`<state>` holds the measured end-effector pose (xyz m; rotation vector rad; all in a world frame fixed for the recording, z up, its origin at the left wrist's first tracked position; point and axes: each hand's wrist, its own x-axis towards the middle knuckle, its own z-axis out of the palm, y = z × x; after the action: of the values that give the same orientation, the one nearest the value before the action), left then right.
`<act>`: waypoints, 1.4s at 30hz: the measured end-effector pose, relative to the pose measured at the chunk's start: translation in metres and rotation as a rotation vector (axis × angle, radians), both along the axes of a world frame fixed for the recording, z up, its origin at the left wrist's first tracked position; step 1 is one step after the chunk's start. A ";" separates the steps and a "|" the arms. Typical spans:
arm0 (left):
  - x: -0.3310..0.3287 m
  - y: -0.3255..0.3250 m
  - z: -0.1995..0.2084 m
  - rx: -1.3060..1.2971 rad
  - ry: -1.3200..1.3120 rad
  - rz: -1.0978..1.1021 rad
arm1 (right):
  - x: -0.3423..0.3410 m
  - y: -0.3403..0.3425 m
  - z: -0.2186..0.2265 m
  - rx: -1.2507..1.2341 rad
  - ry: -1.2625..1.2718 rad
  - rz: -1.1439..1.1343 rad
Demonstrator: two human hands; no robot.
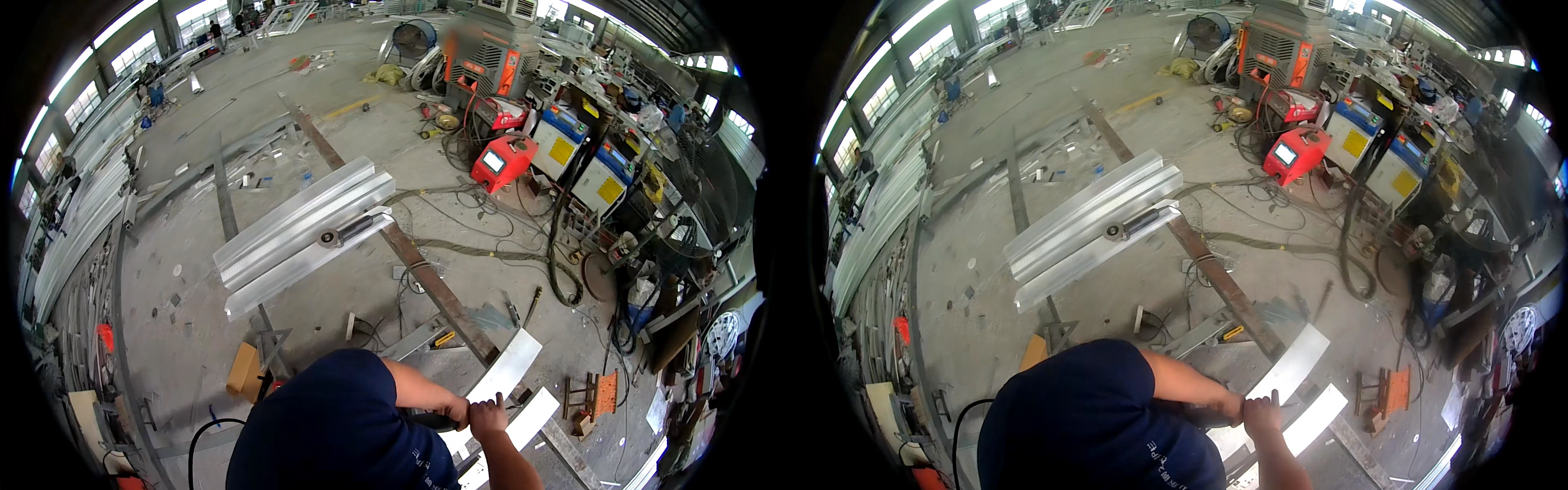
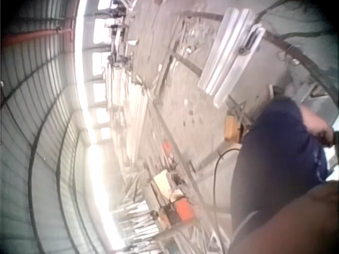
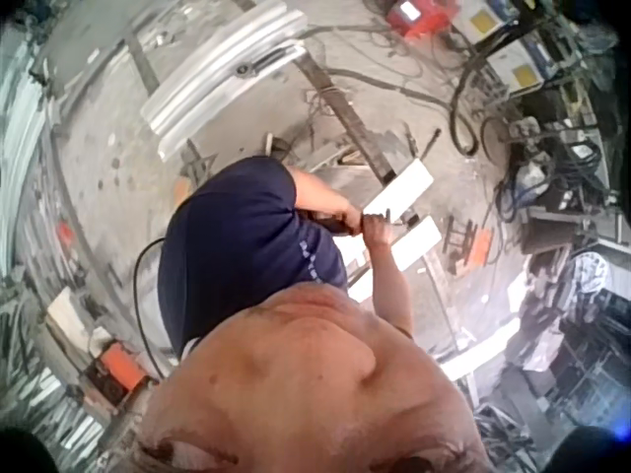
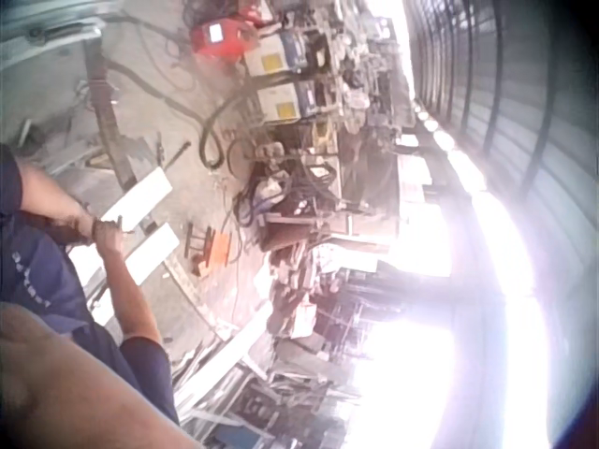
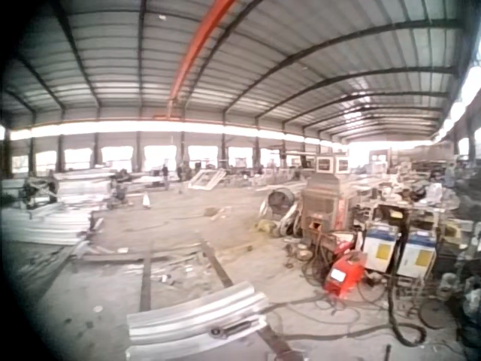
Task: The person uses a corded drill to make holes in a long metal sheet placed on a workbench. They then switch to an angle grinder to smooth the edges of the drilled holes.
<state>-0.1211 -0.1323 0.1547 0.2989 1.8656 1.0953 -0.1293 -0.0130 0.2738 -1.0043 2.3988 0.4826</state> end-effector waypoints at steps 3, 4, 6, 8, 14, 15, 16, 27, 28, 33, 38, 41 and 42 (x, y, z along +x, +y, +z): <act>-0.010 -0.002 -0.021 0.030 -0.011 0.000 | 0.000 0.008 0.001 -0.232 0.132 0.054; -0.014 -0.002 -0.030 0.040 -0.007 0.005 | 0.000 0.010 0.001 -0.284 0.152 0.060; -0.016 0.000 -0.050 0.068 -0.003 0.024 | 0.010 0.014 -0.010 -0.347 0.250 0.116; -0.015 0.001 -0.050 0.039 -0.029 0.047 | 0.018 0.016 0.003 -0.319 0.258 0.168; -0.002 0.003 -0.003 -0.051 -0.095 0.082 | -0.047 -0.044 0.034 0.356 -0.303 -0.095; -0.003 -0.001 0.046 -0.113 -0.089 0.003 | -0.059 -0.041 0.023 0.542 -0.476 -0.141; 0.001 -0.008 0.049 -0.088 -0.071 0.011 | -0.059 -0.047 0.018 0.497 -0.448 -0.125; -0.007 -0.014 0.014 -0.012 0.009 0.008 | -0.027 -0.038 0.016 0.213 -0.141 0.009; -0.006 -0.013 0.013 -0.013 0.011 0.006 | -0.026 -0.036 0.010 0.195 -0.114 0.015; 0.002 -0.009 0.006 -0.030 0.052 -0.022 | -0.016 -0.026 -0.001 0.188 -0.132 -0.052; 0.019 -0.004 0.038 -0.004 0.045 0.017 | -0.017 -0.035 0.008 0.320 -0.324 -0.205; 0.012 0.001 0.014 -0.143 0.155 -0.135 | -0.020 -0.040 0.007 0.302 -0.311 -0.189; 0.015 0.004 -0.024 -0.145 0.206 -0.106 | -0.020 -0.043 0.010 0.294 -0.308 -0.179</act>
<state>-0.1064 -0.1283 0.1310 0.4348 2.0741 0.8797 -0.1491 -0.0556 0.2835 -0.6738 2.0472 0.5513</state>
